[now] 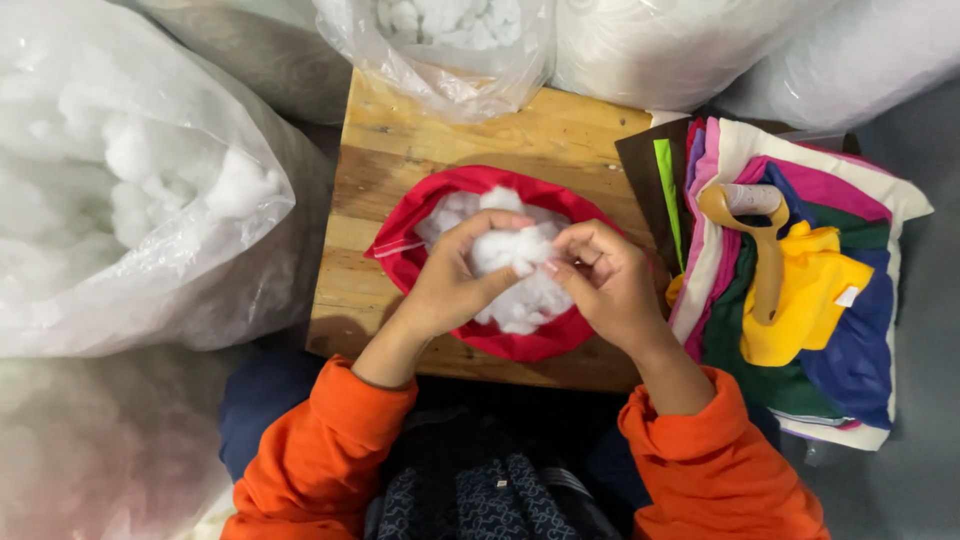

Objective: A person cleans a red fabric pillowcase with a lint roller and then stuffs it with white fiberfill material.

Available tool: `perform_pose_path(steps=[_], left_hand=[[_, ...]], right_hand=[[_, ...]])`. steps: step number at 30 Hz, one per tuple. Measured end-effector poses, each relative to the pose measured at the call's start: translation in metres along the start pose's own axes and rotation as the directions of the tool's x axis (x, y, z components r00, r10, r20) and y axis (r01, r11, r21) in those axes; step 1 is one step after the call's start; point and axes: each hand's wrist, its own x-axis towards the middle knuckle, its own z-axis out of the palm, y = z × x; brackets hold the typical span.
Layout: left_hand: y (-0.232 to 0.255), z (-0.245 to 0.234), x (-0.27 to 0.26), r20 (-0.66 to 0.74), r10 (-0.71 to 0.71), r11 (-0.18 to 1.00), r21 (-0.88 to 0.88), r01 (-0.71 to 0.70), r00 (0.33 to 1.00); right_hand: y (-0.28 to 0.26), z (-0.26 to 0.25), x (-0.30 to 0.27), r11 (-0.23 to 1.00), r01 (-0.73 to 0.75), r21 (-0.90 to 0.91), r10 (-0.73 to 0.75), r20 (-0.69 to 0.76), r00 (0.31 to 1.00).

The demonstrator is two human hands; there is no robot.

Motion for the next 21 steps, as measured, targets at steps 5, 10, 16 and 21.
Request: perform_pose_path(steps=[5, 10, 16, 21], left_hand=[[0.003, -0.007, 0.002, -0.08, 0.036, 0.997, 0.078, -0.03, 0.996], [0.02, 0.005, -0.008, 0.033, 0.193, 0.905, 0.381, -0.19, 0.981], [0.005, 0.017, -0.015, 0.289, 0.126, 0.926, 0.31, -0.218, 0.949], [0.006, -0.002, -0.006, 0.204, 0.164, 0.924, 0.311, -0.223, 0.965]], right_hand=[[-0.019, 0.007, 0.002, 0.994, -0.004, 0.105, 0.005, -0.009, 1.0], [-0.031, 0.022, -0.002, 0.983, -0.032, 0.183, 0.016, 0.089, 0.996], [-0.03, 0.021, -0.002, 0.994, 0.102, -0.041, -0.099, 0.073, 0.992], [-0.032, 0.01, 0.005, 0.85, 0.323, -0.415, -0.35, 0.012, 0.936]])
